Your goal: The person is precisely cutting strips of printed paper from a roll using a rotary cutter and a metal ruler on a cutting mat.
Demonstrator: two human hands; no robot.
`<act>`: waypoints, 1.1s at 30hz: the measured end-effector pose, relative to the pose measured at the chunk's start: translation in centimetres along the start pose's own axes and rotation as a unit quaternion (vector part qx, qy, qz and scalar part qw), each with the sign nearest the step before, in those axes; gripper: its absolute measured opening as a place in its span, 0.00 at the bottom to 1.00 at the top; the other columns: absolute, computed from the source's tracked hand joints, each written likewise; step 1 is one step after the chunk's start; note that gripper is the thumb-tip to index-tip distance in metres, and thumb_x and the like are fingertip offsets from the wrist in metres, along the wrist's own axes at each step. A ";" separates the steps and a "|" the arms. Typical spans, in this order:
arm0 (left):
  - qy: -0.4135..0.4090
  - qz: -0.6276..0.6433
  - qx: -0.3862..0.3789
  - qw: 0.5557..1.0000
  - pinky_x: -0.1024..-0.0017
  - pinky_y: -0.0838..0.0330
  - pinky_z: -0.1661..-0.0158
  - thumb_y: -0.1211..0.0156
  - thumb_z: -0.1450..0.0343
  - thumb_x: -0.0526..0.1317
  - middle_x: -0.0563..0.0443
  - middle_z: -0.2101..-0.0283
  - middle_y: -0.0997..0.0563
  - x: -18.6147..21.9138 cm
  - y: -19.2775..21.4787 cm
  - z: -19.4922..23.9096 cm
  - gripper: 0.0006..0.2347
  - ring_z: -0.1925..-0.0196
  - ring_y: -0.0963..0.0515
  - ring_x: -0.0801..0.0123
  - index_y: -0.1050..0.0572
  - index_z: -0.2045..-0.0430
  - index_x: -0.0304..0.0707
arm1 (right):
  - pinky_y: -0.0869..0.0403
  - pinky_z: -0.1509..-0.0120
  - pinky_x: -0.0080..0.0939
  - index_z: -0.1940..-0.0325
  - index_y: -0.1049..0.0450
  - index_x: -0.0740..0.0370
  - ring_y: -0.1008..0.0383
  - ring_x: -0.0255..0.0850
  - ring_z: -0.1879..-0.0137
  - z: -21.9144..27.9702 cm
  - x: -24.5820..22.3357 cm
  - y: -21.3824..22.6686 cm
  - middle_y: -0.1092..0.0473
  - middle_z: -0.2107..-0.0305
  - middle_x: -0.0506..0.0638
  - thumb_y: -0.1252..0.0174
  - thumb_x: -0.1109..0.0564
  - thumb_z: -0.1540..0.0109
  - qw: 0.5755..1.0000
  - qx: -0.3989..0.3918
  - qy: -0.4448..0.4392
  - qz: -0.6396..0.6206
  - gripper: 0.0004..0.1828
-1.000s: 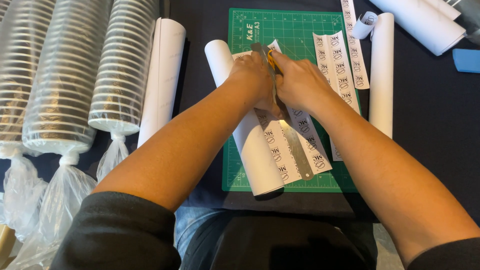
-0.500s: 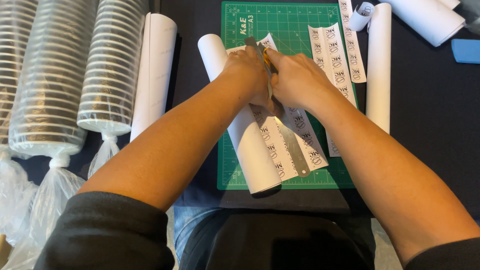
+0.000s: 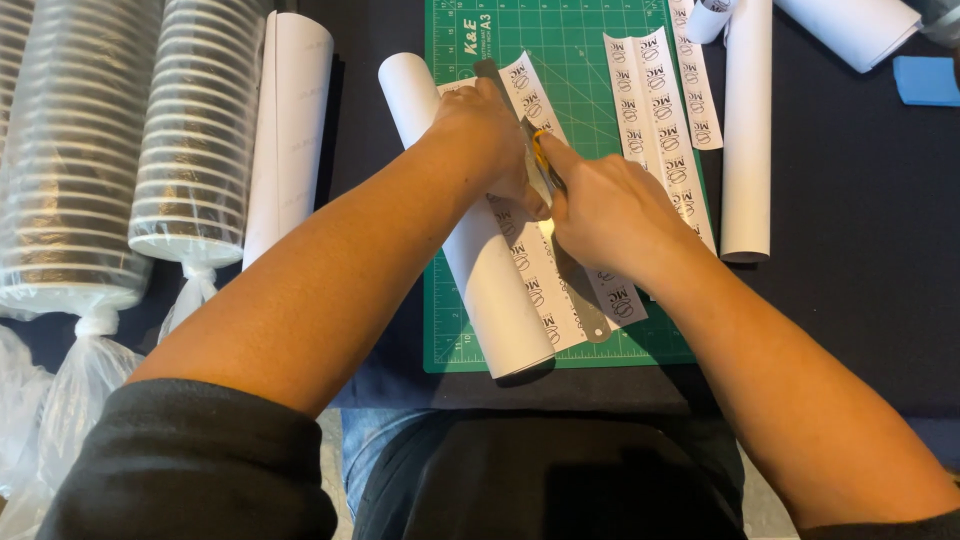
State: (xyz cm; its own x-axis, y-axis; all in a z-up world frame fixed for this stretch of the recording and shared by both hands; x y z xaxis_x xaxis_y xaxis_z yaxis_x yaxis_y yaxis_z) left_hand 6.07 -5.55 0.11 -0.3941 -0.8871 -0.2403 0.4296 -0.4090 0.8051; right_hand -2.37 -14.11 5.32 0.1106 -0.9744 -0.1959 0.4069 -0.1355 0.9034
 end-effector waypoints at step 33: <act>0.011 0.026 -0.022 0.999 0.55 0.30 0.42 0.40 0.45 0.86 0.35 0.40 0.36 0.3 0.5 0.6 0.53 0.41 0.29 0.48 0.32 0.32 0.48 | 0.23 0.56 0.67 0.17 0.52 0.35 0.20 0.62 0.61 12.1 6.0 -8.0 0.23 0.58 0.54 0.55 0.49 0.34 0.998 -0.019 -0.048 0.023 0.39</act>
State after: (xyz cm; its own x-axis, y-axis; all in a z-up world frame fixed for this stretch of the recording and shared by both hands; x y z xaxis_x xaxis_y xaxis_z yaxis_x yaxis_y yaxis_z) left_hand 5.68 -5.86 0.75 -0.3528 -0.9114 -0.2118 0.4844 -0.3715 0.7920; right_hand -15.95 -21.04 1.52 0.0428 -0.9924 -0.1150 0.4372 -0.0849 0.8954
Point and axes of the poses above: each hand's wrist, its own z-axis away from the middle knuckle, its own y-axis out of the back of the hand, x = y × z, the point moved 8 cm from there along -z, towards the middle knuckle
